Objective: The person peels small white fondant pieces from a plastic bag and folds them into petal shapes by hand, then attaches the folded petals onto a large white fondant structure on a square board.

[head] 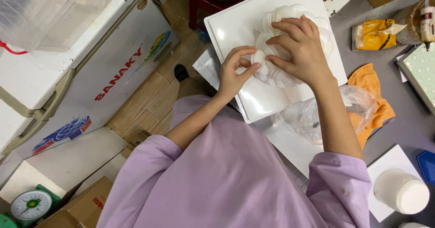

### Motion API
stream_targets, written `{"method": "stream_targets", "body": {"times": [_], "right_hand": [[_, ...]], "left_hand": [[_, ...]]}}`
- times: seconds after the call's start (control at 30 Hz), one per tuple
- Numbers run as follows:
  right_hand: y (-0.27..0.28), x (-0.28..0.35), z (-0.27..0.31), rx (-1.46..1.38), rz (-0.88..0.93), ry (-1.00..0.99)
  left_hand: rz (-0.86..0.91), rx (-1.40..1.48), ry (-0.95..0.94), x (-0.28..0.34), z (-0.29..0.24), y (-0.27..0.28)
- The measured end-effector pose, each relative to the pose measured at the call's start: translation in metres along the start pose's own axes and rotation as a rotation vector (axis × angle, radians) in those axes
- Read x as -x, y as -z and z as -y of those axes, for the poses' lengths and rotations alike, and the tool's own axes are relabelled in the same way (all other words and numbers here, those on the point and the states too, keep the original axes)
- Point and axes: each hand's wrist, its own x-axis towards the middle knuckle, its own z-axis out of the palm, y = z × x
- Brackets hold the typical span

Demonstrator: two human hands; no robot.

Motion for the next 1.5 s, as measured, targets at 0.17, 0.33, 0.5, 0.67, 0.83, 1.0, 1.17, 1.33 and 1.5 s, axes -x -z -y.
{"method": "stream_targets", "body": {"times": [0.17, 0.33, 0.5, 0.67, 0.83, 1.0, 1.17, 1.33, 1.5], "right_hand": [[-0.001, -0.001, -0.001, -0.004, -0.002, 0.014], [-0.002, -0.001, -0.002, 0.009, -0.009, 0.020], [-0.002, -0.001, -0.003, 0.009, -0.007, 0.023], [-0.003, -0.002, -0.003, -0.003, -0.001, 0.013], [-0.003, 0.000, -0.004, -0.015, -0.008, 0.000], [-0.004, 0.001, -0.003, 0.001, -0.007, -0.003], [-0.002, 0.000, -0.002, -0.008, -0.002, -0.008], [0.004, 0.000, 0.007, -0.007, -0.026, -0.016], [0.019, 0.020, 0.017, -0.025, -0.162, -0.072]], "left_hand": [[0.115, -0.034, -0.007, -0.003, 0.000, 0.014], [0.184, -0.039, -0.024, -0.003, 0.002, 0.020], [0.152, 0.006, 0.039, -0.006, 0.001, 0.020], [0.042, -0.199, -0.064, -0.010, -0.009, 0.011], [-0.005, -0.281, -0.089, -0.012, -0.016, -0.001], [-0.034, -0.308, -0.139, -0.008, -0.020, -0.006], [-0.045, -0.298, -0.141, -0.005, -0.024, -0.011], [-0.030, -0.330, -0.184, -0.005, -0.028, -0.009], [-0.044, -0.332, -0.183, -0.004, -0.030, 0.000]]}}
